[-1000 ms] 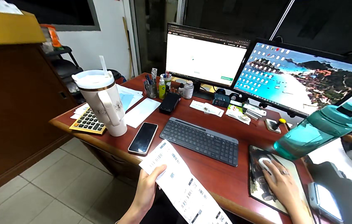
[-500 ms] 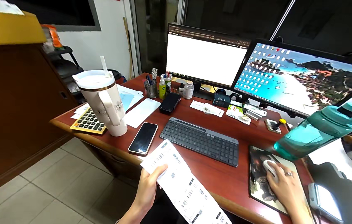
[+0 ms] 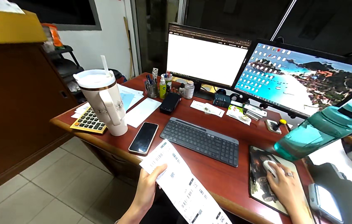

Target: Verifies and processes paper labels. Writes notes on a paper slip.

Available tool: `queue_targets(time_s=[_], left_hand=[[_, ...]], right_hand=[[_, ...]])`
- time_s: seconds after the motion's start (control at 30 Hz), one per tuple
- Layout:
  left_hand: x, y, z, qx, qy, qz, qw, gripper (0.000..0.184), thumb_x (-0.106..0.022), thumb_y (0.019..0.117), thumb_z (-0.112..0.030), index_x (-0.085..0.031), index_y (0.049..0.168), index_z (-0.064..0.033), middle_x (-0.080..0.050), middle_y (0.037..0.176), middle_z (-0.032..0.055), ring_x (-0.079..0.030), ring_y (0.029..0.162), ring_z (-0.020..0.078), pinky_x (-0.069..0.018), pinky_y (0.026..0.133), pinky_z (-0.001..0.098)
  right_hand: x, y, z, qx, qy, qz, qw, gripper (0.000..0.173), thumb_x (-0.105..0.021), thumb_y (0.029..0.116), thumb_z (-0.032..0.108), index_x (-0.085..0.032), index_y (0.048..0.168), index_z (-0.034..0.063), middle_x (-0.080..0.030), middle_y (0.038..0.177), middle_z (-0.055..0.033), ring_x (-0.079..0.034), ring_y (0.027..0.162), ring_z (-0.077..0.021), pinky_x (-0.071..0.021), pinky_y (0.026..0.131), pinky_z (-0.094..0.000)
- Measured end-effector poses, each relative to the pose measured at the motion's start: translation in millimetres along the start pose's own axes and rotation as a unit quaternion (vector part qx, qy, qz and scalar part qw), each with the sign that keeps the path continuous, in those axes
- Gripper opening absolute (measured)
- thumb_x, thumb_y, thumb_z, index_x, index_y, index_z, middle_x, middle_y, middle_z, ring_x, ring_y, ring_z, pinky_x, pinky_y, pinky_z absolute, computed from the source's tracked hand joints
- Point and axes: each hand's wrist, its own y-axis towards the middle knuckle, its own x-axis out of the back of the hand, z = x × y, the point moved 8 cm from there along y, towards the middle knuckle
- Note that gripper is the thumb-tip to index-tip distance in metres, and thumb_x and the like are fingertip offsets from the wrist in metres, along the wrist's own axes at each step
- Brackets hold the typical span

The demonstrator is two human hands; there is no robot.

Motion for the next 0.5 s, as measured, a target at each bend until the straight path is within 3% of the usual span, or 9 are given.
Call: queue_targets(time_s=[0.5], left_hand=[[3.8,-0.8,-1.6,-0.001,0.001,-0.007,1.000,0.021,-0.054,0.0937,-0.001,-0.059,0.114,0.0003,-0.077,0.089,0.0079,-0.076,0.076,0.0138,-0.0642,0.067,0.0275]], right_hand=[[0.3,-0.5,0.0,0.002,0.005,-0.001,1.000,0.045,-0.052,0.0938,0.033,-0.070,0.126,0.0092,-0.064,0.130,-0.0259,-0.061,0.115,-0.0521,-0.0475,0.091,-0.0679]])
